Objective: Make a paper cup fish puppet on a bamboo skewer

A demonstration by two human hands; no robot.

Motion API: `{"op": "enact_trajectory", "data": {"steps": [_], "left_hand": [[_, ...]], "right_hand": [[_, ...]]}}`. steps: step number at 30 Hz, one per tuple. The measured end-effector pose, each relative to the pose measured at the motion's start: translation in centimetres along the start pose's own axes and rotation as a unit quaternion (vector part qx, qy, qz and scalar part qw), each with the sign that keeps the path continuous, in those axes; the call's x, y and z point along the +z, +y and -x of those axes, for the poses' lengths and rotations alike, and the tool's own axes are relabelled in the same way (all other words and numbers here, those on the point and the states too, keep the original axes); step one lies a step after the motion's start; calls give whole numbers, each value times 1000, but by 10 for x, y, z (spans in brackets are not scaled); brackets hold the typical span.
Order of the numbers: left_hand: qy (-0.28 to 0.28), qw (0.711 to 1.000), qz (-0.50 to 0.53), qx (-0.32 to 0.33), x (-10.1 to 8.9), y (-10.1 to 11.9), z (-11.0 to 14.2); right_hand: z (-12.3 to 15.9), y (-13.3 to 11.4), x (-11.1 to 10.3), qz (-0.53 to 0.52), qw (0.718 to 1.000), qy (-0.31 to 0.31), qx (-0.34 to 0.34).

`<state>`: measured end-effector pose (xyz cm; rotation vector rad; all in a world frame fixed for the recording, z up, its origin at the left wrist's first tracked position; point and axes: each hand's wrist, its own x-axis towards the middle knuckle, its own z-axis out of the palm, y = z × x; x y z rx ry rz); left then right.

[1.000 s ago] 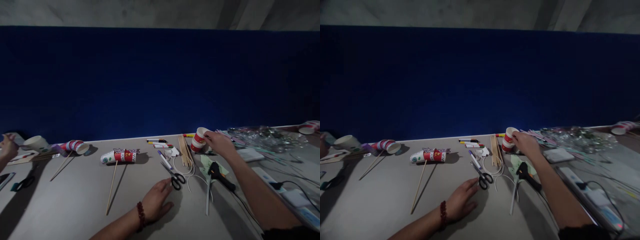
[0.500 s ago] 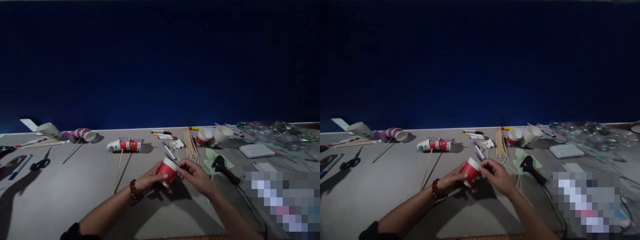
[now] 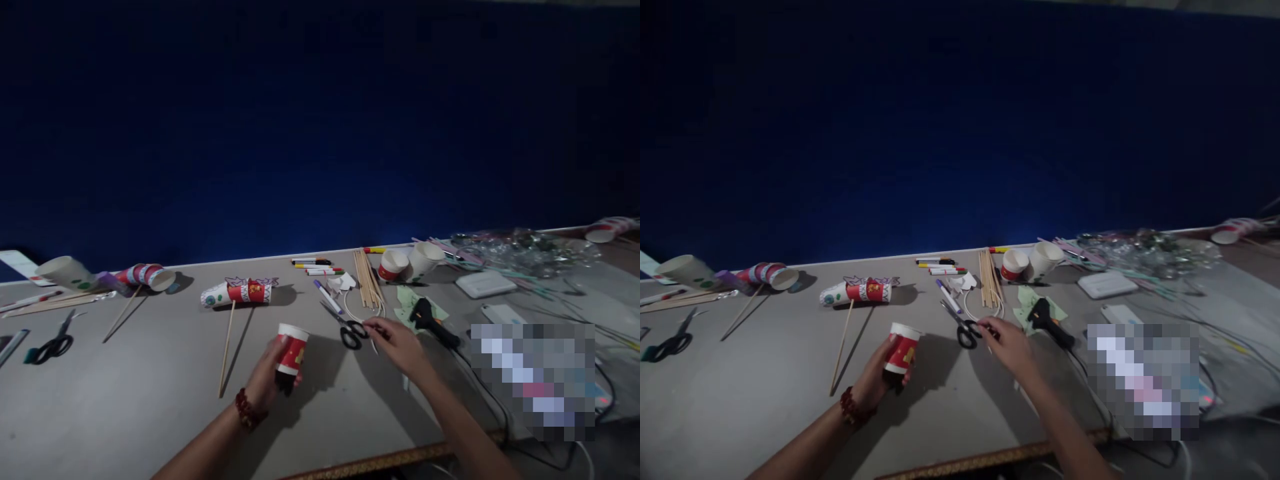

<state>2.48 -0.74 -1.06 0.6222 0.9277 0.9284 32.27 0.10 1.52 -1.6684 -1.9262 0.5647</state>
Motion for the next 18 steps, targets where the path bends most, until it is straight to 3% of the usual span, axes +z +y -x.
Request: {"op": "enact_trajectory", "data": {"steps": [4,11,18], "left_hand": [[0,1000,13,6,0,-6,-4],[-16,997,43,64,-4,-13,-4],[-47,993,46,93,-4,-9,-6]], "right_hand": [[-18,1,-4,77,996,-29,-27],[-66,-21,23,234,965,-85,-79],[-93,-39,46,296,952,-63,-52]]}}
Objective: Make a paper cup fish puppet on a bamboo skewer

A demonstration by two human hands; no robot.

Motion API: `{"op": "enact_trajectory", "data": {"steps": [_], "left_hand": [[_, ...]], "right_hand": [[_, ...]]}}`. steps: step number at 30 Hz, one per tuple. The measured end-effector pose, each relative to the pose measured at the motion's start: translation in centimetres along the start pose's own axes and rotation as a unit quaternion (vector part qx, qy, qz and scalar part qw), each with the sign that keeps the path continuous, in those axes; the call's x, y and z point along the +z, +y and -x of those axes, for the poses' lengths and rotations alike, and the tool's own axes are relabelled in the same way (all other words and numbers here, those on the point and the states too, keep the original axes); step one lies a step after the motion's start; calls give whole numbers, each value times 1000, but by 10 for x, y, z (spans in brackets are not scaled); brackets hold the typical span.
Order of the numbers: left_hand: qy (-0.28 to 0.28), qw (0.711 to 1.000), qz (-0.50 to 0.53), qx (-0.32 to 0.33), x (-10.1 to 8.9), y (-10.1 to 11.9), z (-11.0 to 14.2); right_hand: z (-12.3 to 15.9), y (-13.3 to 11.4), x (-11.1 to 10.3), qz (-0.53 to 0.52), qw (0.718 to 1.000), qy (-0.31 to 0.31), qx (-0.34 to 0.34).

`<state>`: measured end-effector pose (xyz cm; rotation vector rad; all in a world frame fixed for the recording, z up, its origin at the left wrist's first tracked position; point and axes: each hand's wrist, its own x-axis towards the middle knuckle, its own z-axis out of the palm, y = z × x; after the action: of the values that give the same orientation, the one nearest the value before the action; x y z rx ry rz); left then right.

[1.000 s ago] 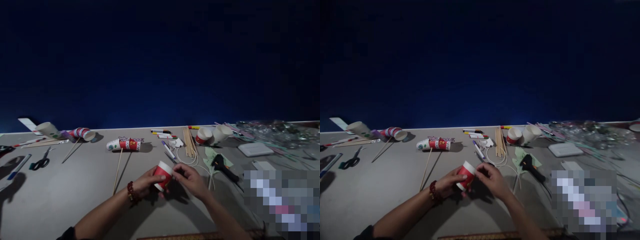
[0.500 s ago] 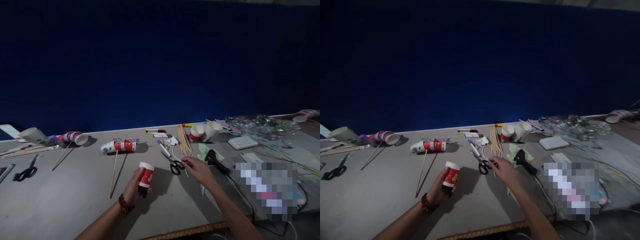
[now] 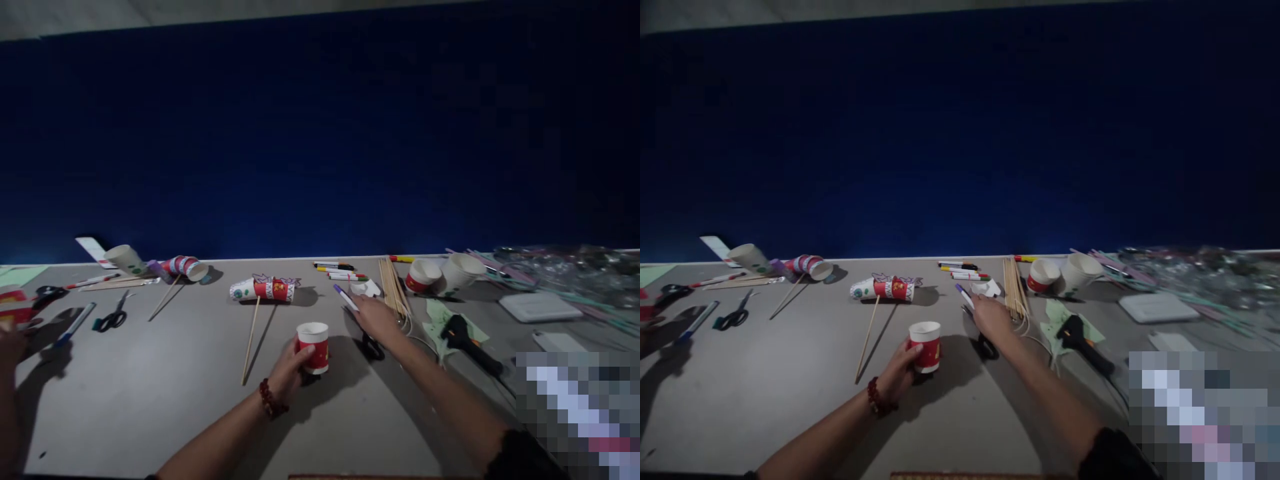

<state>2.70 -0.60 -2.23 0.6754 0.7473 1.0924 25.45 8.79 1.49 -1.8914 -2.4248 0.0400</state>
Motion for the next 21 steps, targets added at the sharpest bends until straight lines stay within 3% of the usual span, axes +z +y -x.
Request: {"op": "enact_trajectory", "data": {"steps": [5,10,12,14,17,19,21], "left_hand": [[-9,999,-47,8,-9,-7,-2],[-54,970,-221,81,-15,6,0],[-97,925,-329,163,-14,19,1],[-145,855,-434,244,-10,31,2],[-184,755,-560,288,-4,41,3],[-209,720,-602,277,-2,40,3],[-239,715,-602,262,0,35,3]], "right_hand": [[-1,6,-3,-5,1000,4,-21],[20,21,-22,-129,990,53,-19],[33,22,-30,-205,976,62,-41],[46,17,-38,-279,957,41,-63],[62,2,-48,-342,936,14,-85],[68,-8,-54,-361,927,10,-102],[72,-15,-58,-381,918,10,-108]]}}
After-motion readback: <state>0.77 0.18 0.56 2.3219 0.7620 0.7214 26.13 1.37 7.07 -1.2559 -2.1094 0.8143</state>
